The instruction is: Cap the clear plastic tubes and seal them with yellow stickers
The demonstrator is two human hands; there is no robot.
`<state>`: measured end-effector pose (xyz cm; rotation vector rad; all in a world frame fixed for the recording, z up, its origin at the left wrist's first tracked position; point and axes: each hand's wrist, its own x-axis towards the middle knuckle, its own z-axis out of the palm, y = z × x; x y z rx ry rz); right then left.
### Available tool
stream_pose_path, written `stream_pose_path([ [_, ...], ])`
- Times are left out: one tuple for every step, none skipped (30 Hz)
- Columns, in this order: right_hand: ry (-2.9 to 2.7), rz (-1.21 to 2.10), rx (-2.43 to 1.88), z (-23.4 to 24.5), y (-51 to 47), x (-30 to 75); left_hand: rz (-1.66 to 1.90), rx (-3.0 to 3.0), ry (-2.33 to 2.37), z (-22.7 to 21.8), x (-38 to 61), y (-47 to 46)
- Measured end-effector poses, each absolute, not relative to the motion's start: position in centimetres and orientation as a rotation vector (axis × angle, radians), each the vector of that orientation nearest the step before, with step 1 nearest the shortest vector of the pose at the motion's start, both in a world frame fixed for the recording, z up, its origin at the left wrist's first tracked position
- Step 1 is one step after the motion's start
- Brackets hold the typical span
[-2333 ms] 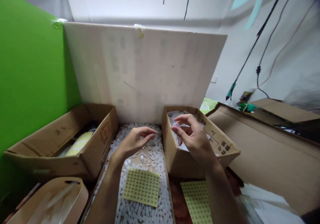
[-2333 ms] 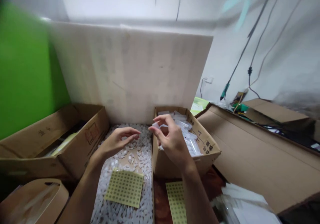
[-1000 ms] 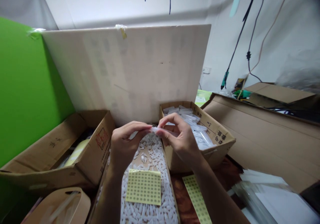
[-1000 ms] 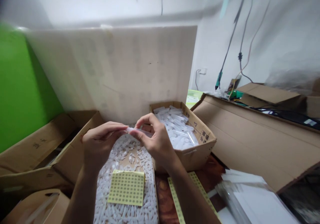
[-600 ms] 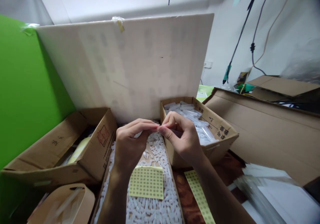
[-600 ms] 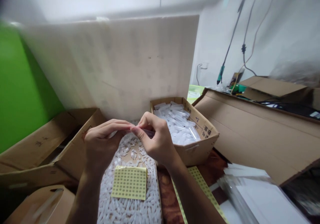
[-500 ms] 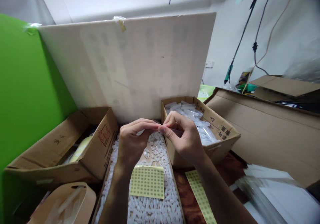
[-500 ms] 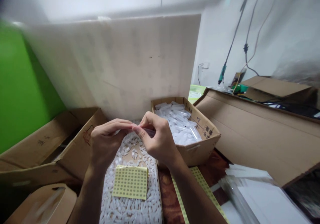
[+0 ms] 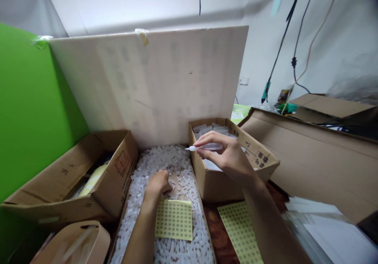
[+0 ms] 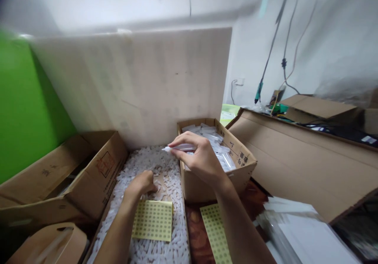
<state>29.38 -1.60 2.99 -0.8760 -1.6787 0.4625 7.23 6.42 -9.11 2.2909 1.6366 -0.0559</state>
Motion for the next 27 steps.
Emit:
stream_pose_path([
  [-1.680,0.503,-0.854,3.0,-1.7,29.5,-0.083,2.280,1.651,-9.2,7.3,6.5],
  [-1.678,0.539,-0.840,3.1,-1.7,29.6,-0.098,2.270,1.663,-9.2,7.3,6.5],
  [-1.676,0.566,-0.832,3.1,-1.8,29.7,-0.098,2.263,1.667,-8.9,7.3,6.5],
  [-1.672,0.581,-0.826,3.1,-1.8,29.7,-0.075,2.269,1.658,-8.5,7.2,6.5],
  [-1.668,0.584,-0.824,3.1,-1.9,29.8,-0.034,2.282,1.635,-7.9,7.1,6.4],
  [-1.666,0.578,-0.824,3.1,-1.9,29.8,0.025,2.301,1.601,-7.0,6.9,6.3],
  [-1.668,0.566,-0.824,3.1,-2.0,29.8,0.096,2.322,1.555,-6.1,6.7,6.1],
  [-1.682,0.555,-0.824,3.1,-2.0,29.8,0.171,2.345,1.500,-5.0,6.5,5.7],
  [-1.702,0.545,-0.821,3.1,-2.1,29.8,0.247,2.366,1.441,-3.9,6.3,5.3],
  [-1.728,0.535,-0.813,3.2,-2.1,29.8,0.317,2.382,1.380,-2.7,6.1,4.8],
  [-1.759,0.524,-0.802,3.2,-2.1,29.7,0.384,2.394,1.326,-1.7,5.9,4.2],
  [-1.790,0.508,-0.792,3.2,-2.2,29.6,0.468,2.402,1.262,-0.7,5.7,3.6],
  [-1.820,0.486,-0.784,3.3,-2.2,29.5,0.573,2.404,1.182,0.1,5.5,3.0],
  [-1.849,0.460,-0.780,3.3,-2.2,29.4,0.648,2.406,1.124,0.7,5.4,2.5],
  [-1.881,0.433,-0.776,3.3,-2.3,29.3,0.706,2.409,1.074,1.1,5.3,2.0],
  [-1.916,0.410,-0.774,3.2,-2.3,29.1,0.741,2.414,1.044,1.4,5.3,1.7],
  [-1.953,0.396,-0.772,3.2,-2.3,28.9,0.752,2.425,1.033,1.6,5.3,1.4],
  [-1.990,0.391,-0.770,3.1,-2.3,28.7,0.756,2.436,1.027,1.7,5.2,1.1],
  [-2.023,0.392,-0.771,3.1,-2.4,28.5,0.759,2.445,1.022,1.8,5.2,1.0],
  [-2.049,0.397,-0.777,3.0,-2.4,28.4,0.760,2.455,1.018,1.8,5.2,0.8],
  [-2.067,0.404,-0.785,3.0,-2.4,28.3,0.763,2.464,1.013,1.9,5.1,0.7],
  [-2.076,0.412,-0.794,2.9,-2.4,28.2,0.766,2.470,1.005,2.0,4.9,0.6],
  [-2.078,0.421,-0.797,2.9,-2.5,28.2,0.775,2.469,0.995,2.2,4.8,0.4],
  [-2.072,0.433,-0.795,2.9,-2.5,28.2,0.789,2.461,0.985,2.3,4.7,0.3],
  [-2.058,0.452,-0.789,2.9,-2.5,28.2,0.806,2.446,0.970,2.5,4.5,0.1],
  [-2.037,0.478,-0.778,3.0,-2.5,28.2,0.827,2.424,0.950,2.6,4.4,0.0],
  [-2.007,0.510,-0.767,3.0,-2.5,28.1,0.849,2.396,0.926,2.8,4.3,-0.2],
])
